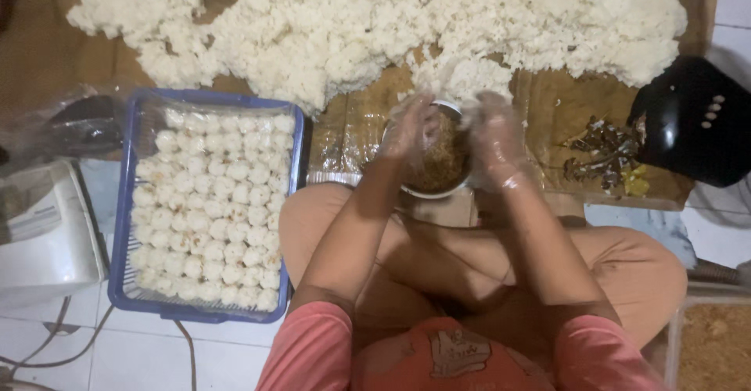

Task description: The person, wearing disposable gloves, sits on the floor and shapes balls from a white flaky material, presses a portion of brown filling from a bowl into each ball, closes the material around it, and places the finished ball into a blue perforated tray, repeating the cycle.

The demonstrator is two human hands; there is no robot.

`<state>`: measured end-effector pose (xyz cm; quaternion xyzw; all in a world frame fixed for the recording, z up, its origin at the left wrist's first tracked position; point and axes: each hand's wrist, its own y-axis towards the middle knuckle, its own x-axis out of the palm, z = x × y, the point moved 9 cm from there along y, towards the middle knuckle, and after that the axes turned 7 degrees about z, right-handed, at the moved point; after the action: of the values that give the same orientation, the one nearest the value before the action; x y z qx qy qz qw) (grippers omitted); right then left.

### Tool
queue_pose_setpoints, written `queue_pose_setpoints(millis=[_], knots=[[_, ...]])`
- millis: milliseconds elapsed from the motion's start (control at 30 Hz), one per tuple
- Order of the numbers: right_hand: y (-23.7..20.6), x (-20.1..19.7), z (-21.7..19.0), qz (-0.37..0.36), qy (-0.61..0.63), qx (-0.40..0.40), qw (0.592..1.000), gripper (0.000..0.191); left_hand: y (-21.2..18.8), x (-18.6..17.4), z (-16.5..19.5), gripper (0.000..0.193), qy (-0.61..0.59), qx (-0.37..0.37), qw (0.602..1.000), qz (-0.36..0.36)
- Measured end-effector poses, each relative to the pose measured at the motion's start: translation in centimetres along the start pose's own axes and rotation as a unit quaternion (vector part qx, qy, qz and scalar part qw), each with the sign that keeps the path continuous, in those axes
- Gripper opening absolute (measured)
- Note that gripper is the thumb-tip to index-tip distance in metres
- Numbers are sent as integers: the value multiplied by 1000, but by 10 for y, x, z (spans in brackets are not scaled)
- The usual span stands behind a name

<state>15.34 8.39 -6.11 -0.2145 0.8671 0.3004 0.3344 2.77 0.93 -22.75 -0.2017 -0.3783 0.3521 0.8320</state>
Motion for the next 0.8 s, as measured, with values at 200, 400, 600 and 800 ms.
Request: queue_pose_setpoints(millis=[200,400,600,800], knots=[[-20,25,-113,10,54,-194,979,22,-18,0,18,53,-38,6,999,28],[-3,20,-107,11,-64,-191,979,27,-41,-16,55,64,43,23,981,185],[-13,65,-34,-173,-282,-108,938,18,-22,-3,66,34,-126,168,976,50],[-28,76,-41,-108,-331,-229,909,14,31,-2,31,32,-97,79,992,-5]])
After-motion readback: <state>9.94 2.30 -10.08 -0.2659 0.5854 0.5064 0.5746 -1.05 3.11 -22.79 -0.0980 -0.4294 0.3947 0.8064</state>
